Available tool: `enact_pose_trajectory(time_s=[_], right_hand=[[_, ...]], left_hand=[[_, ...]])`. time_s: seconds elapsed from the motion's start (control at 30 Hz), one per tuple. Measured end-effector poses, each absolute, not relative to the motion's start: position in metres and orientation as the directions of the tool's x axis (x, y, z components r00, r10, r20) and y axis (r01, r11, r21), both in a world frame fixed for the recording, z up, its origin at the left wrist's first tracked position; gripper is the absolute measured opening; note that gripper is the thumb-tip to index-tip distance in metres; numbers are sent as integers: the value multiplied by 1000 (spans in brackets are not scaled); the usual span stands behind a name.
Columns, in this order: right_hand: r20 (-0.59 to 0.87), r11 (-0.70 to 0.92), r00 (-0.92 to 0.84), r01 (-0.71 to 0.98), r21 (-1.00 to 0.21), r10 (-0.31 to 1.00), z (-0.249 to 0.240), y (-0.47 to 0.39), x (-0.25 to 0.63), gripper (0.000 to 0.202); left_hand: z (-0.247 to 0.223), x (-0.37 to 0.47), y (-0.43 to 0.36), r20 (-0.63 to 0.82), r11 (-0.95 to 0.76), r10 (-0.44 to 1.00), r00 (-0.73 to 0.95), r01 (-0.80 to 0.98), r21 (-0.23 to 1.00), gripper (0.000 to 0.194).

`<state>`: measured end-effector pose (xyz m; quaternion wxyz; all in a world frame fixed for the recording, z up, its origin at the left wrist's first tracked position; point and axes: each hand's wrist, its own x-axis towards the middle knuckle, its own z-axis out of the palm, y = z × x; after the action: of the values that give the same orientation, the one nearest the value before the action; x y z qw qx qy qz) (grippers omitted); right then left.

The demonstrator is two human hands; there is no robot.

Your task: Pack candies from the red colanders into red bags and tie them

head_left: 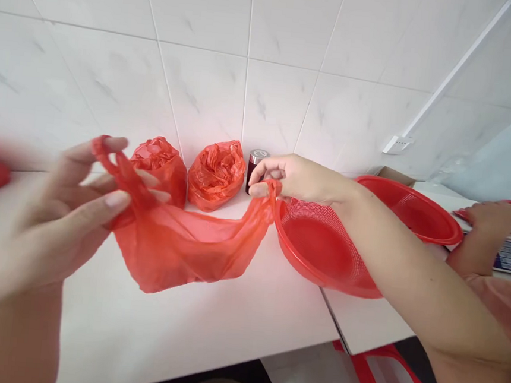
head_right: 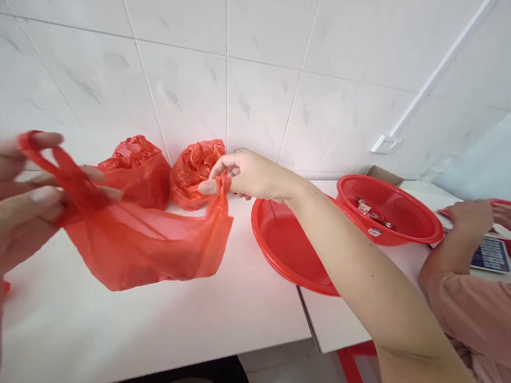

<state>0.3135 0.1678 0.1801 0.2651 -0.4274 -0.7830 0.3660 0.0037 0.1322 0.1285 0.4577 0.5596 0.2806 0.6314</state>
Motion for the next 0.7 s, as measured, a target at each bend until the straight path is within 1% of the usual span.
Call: enact_pose_trajectory(time_s=[0.07,0.13,0.17,0.23,0.27,0.3,0.33,0.37,0.43,0.47,0.57,0.6,0.63,0.7], right_hand=[[38,362,-555,487,-795,831,191,164,303,17],[44,383,-604,446,-809,796,199,160,288,18],[50,401,-635,423,-813,771,201,158,279,18],[63,436,-697,373,-819,714,202,154,261,16],[81,448,-713,344,-825,697,201,153,254,15],[109,454,-714,312,-835,691,198,152,247,14],[144,456,-704,277,-846,695,195,152,242,12],[182,454,-686,238,-859,704,190,152,239,12],[244,443,-648,162,-882,722,179,155,239,12],[253,433,-639,139,-891,726,173,157,241,14],[186,365,-650,151,-919,737,151,163,250,20],[162,341,-646,162,-926,746,145,163,252,20],[155,326,-633,162,-931,758,140,161,255,19],[203,340,-584,134,-931,786,136,152,257,15]], left_hand=[[133,7,141,318,-279,915,247,-181,943,73],[137,17,147,135,-118,913,386,-69,991,71],[138,24,148,44,-46,893,448,-6,999,64],[140,40,147,-107,43,822,559,127,991,33],[140,48,146,-149,51,793,590,179,982,18],[141,54,144,-163,41,782,602,211,977,9],[141,59,142,-159,28,785,599,223,974,3],[141,63,141,-146,20,797,586,216,976,5],[140,63,139,-131,43,825,550,170,985,19],[138,61,140,-132,65,831,540,143,988,22],[131,54,142,-155,131,843,515,82,988,29],[127,51,143,-135,127,878,459,48,991,30],[124,50,144,-92,95,926,366,9,995,31],[119,46,145,57,-51,990,131,-47,998,26]])
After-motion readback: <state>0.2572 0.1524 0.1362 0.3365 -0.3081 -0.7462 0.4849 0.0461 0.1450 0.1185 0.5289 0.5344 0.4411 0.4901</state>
